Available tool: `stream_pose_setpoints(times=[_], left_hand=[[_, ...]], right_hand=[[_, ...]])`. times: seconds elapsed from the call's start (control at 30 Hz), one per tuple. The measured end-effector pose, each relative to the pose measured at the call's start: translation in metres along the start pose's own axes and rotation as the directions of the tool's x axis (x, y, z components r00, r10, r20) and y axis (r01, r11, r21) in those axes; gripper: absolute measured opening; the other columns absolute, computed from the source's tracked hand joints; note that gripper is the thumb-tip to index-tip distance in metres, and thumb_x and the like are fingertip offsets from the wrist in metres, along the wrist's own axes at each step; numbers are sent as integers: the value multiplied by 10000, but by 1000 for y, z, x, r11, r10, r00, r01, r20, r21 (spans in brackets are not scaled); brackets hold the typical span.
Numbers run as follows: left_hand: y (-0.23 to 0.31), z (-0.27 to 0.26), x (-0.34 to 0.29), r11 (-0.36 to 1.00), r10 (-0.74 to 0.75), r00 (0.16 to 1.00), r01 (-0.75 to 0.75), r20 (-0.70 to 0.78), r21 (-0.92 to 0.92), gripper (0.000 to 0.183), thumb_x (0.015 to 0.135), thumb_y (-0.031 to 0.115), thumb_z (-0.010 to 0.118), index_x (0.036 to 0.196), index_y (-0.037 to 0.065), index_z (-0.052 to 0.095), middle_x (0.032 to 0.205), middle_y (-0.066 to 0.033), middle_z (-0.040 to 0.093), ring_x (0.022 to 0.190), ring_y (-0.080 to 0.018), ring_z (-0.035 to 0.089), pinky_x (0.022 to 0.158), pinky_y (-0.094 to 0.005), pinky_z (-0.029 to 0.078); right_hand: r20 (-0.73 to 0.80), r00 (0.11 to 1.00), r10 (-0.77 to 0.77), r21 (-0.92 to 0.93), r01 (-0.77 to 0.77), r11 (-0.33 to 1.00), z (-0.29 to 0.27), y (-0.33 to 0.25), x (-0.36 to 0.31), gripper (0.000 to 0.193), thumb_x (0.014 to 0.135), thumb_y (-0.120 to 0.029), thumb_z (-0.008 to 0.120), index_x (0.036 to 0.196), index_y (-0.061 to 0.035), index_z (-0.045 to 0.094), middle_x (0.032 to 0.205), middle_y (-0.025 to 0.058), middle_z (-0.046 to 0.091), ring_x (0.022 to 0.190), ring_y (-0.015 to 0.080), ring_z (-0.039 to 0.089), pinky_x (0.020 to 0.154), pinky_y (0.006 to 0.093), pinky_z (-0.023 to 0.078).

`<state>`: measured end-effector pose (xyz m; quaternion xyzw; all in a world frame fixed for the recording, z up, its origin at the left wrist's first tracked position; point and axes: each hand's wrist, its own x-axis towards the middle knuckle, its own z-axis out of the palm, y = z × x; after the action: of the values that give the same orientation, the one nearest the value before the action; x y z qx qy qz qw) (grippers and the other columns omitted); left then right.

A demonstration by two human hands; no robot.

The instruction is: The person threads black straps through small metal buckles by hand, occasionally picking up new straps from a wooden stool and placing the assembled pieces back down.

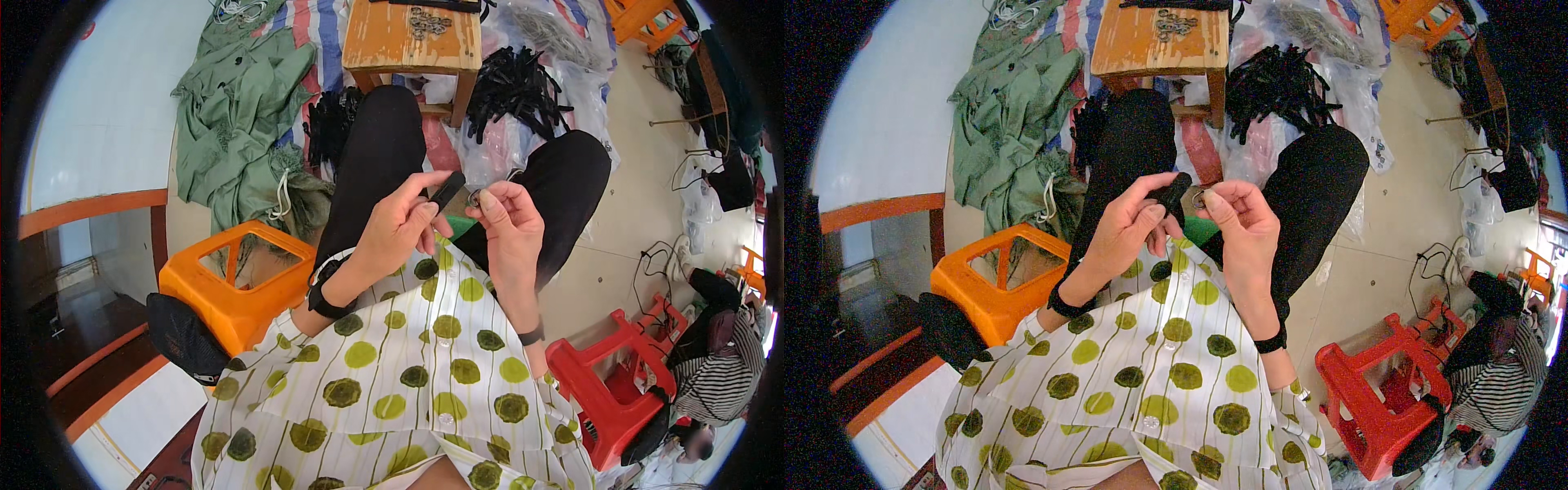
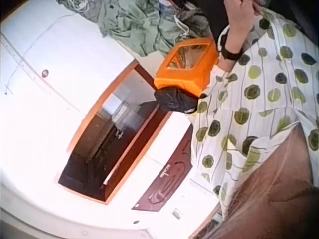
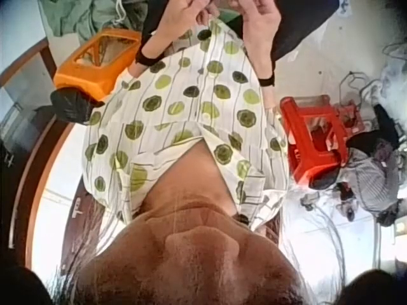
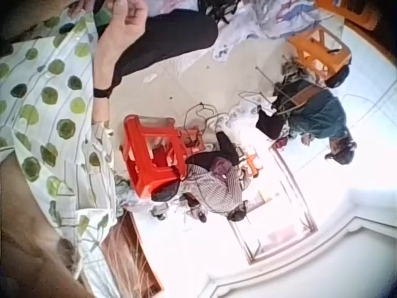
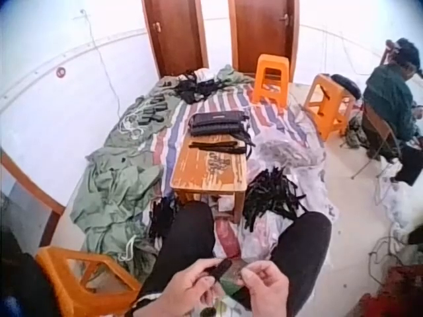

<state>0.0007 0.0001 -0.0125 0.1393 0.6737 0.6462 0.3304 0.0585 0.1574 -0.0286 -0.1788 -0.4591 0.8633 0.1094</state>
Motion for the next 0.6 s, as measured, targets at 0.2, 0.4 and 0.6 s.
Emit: stream_pose_setpoints(times=[0.2, 0.4, 0.6], left_hand=[[10, 2, 1, 999, -31, 999, 31, 44, -7, 382, 877, -4, 352, 1247, 71, 407, 772, -75, 615, 439, -71, 486, 431, -205, 399], [8, 5, 0, 999, -42, 999, 43, 16, -28, 356, 866, -31, 367, 1205, 67, 419, 791, -66, 553, 418, -78, 474, 415, -213, 390], [5, 4, 0, 999, -19, 998, 17, 55, 43, 292, 872, 1, 419, 1156, 56, 455, 756, -41, 526, 478, -65, 478, 448, -215, 395]], right_hand=[[14, 997, -70, -141, 71, 987, 3, -2, -1, 117, 851, -98, 611, 915, -5, 580, 827, 22, 605, 721, 73, 569, 686, 190, 456], [-27, 1000, -8, -53, 7, 999, -2, 0, 3, 126, 845, -104, 620, 918, -9, 583, 819, 19, 604, 705, 74, 569, 662, 188, 453], [-16, 1000, -4, -27, 3, 1000, 0, 1, 3, 126, 835, -101, 631, 913, -12, 588, 811, 15, 600, 699, 72, 562, 652, 186, 449]])
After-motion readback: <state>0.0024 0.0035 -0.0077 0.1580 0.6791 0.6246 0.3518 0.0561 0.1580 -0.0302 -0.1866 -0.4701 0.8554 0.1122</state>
